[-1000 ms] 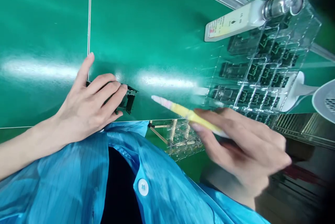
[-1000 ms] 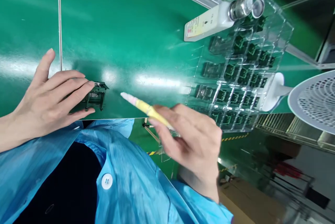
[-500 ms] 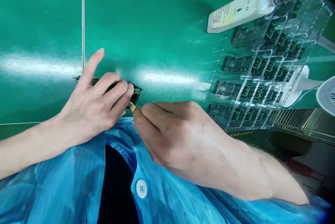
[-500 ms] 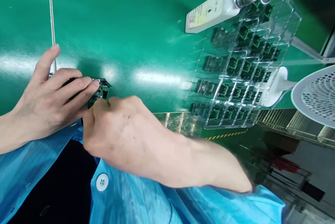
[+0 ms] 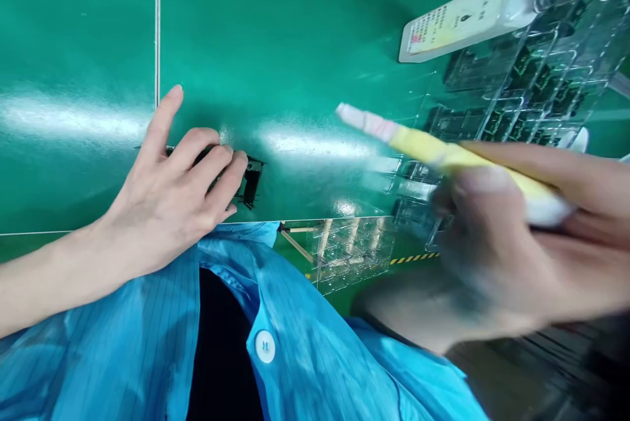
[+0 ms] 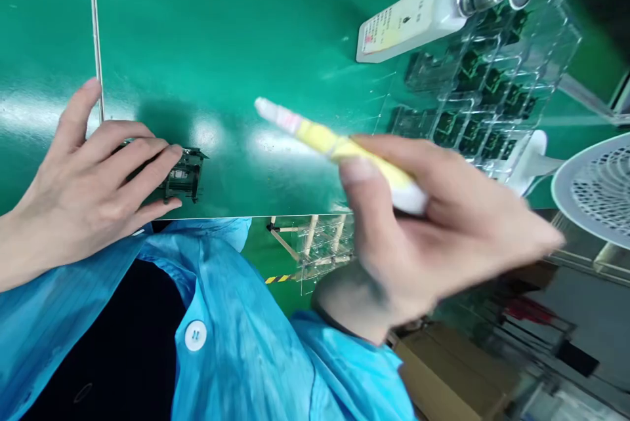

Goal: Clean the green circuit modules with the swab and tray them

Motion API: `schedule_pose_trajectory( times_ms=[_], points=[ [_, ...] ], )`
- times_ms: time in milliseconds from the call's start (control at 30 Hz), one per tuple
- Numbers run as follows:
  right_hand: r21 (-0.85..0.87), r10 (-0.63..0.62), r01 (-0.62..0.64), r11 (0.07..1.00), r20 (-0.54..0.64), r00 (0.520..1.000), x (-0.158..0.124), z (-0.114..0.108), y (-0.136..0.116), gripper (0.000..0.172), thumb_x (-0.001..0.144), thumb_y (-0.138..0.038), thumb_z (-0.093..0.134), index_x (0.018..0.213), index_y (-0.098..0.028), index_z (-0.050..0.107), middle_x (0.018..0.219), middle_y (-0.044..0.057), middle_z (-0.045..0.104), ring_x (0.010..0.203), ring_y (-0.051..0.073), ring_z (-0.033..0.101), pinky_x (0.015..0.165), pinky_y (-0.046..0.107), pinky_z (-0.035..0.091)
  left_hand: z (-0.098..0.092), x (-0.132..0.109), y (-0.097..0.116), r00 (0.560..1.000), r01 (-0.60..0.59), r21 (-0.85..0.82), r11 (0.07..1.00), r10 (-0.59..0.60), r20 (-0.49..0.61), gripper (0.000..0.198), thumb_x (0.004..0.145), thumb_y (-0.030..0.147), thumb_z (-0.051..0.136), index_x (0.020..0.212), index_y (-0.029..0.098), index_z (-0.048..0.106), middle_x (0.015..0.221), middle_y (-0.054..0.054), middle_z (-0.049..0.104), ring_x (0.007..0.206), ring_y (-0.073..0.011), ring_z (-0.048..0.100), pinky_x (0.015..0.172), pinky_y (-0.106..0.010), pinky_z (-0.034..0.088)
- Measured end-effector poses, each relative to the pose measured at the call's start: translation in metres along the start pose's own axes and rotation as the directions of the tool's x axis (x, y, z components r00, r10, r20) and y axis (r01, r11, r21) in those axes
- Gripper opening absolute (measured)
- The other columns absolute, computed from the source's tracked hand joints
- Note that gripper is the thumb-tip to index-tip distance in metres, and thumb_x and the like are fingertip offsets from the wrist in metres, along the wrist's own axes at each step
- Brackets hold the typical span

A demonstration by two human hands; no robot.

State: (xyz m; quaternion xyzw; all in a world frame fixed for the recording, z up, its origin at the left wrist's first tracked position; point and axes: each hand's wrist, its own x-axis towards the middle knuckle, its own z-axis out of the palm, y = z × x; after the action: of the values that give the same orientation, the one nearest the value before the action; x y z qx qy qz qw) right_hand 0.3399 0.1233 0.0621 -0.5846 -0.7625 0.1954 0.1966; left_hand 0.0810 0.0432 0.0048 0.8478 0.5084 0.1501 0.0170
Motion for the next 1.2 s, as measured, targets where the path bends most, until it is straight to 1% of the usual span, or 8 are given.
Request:
schedule_pose_trajectory(
  times_ms=[33,67,133,233,400,500,700,1200],
  points=[
    [0.123,0.023,0.003,0.992,-0.209,0.978,0.0,0.019,0.013,0.029,0.095,-0.054,0.059,0.092,-0.031,0.075,0.065,0.0,0.062,0.052,0.017,0.054,0.043,0.033,0.04,-0.003,-0.001,0.0,1.0,0.004,0.008,1.0,-0.004,0.023,0.035,0.099,0.03,0.05,0.125,0.01,0.062,0.098,-0.011,0.069,0.105,-0.0305,0.066,0.123,-0.067,0.028],
    [0.238,0.067,-0.007,0.971,-0.247,0.967,-0.002,0.04,0.027,0.028,0.094,-0.052,0.062,0.091,-0.028,0.075,0.063,-0.001,0.062,0.05,0.016,0.054,0.044,0.032,0.043,-0.006,-0.002,0.0,0.999,0.009,0.005,1.0,-0.009,0.043,0.041,0.1,0.035,0.05,0.129,0.007,0.06,0.104,-0.013,0.069,0.109,-0.0326,0.065,0.122,-0.068,0.028],
    [0.248,0.074,-0.019,0.969,-0.218,0.973,-0.008,0.078,0.051,0.03,0.095,-0.049,0.061,0.092,-0.022,0.074,0.071,0.002,0.068,0.058,0.019,0.063,0.052,0.035,0.052,-0.016,-0.007,-0.005,0.996,0.029,-0.041,0.999,-0.026,0.09,0.059,0.101,0.048,0.048,0.14,0.005,0.051,0.122,-0.018,0.066,0.121,-0.0372,0.061,0.121,-0.07,0.028],
    [0.078,-0.021,0.038,0.996,-0.205,0.979,-0.027,0.107,0.069,0.034,0.094,-0.045,0.063,0.117,-0.021,0.069,0.11,0.012,0.072,0.105,0.03,0.069,0.091,0.052,0.058,-0.033,-0.023,-0.022,0.987,0.087,-0.182,0.98,-0.059,0.152,0.081,0.096,0.066,0.046,0.155,0.012,0.032,0.144,-0.018,0.055,0.139,-0.0379,0.049,0.123,-0.064,0.03],
    [0.416,-0.169,0.138,0.899,0.037,0.985,-0.056,0.106,0.041,0.084,0.092,-0.056,0.063,0.16,-0.033,0.019,0.159,0.012,0.04,0.147,0.035,0.042,0.117,0.06,0.043,-0.042,-0.058,-0.052,0.923,0.359,-0.262,0.896,-0.298,0.244,0.101,0.08,0.078,0.061,0.158,0.022,0.027,0.148,-0.014,0.054,0.132,-0.0355,0.057,0.109,-0.057,0.05],
    [0.574,-0.361,0.18,0.799,0.219,0.906,-0.055,0.113,0.014,0.102,0.089,-0.057,0.069,0.162,-0.031,0.004,0.166,0.013,0.03,0.152,0.034,0.035,0.121,0.057,0.039,-0.028,-0.069,-0.061,0.919,0.39,-0.341,0.855,-0.337,0.207,0.1,0.075,0.07,0.074,0.155,0.025,0.034,0.137,-0.011,0.064,0.119,-0.0316,0.066,0.099,-0.052,0.057],
    [0.527,-0.391,0.225,0.82,0.228,0.892,-0.047,0.13,-0.008,0.071,0.098,-0.042,0.061,0.158,-0.026,0.025,0.154,0.013,0.05,0.146,0.029,0.046,0.118,0.055,0.045,-0.01,-0.061,-0.051,0.937,0.348,-0.394,0.85,-0.315,0.149,0.058,0.083,0.045,0.077,0.134,0.024,0.058,0.124,-0.008,0.071,0.116,-0.0278,0.067,0.1,-0.044,0.057],
    [0.386,-0.417,0.349,0.854,0.106,0.903,-0.052,0.111,-0.034,0.059,0.092,-0.022,0.068,0.147,-0.014,0.046,0.144,0.016,0.06,0.137,0.03,0.056,0.116,0.046,0.052,-0.009,-0.061,-0.041,0.91,0.405,-0.583,0.704,-0.368,0.188,0.059,0.082,0.034,0.08,0.135,0.023,0.057,0.132,-0.012,0.066,0.128,-0.0296,0.062,0.111,-0.047,0.052]
  ],
)
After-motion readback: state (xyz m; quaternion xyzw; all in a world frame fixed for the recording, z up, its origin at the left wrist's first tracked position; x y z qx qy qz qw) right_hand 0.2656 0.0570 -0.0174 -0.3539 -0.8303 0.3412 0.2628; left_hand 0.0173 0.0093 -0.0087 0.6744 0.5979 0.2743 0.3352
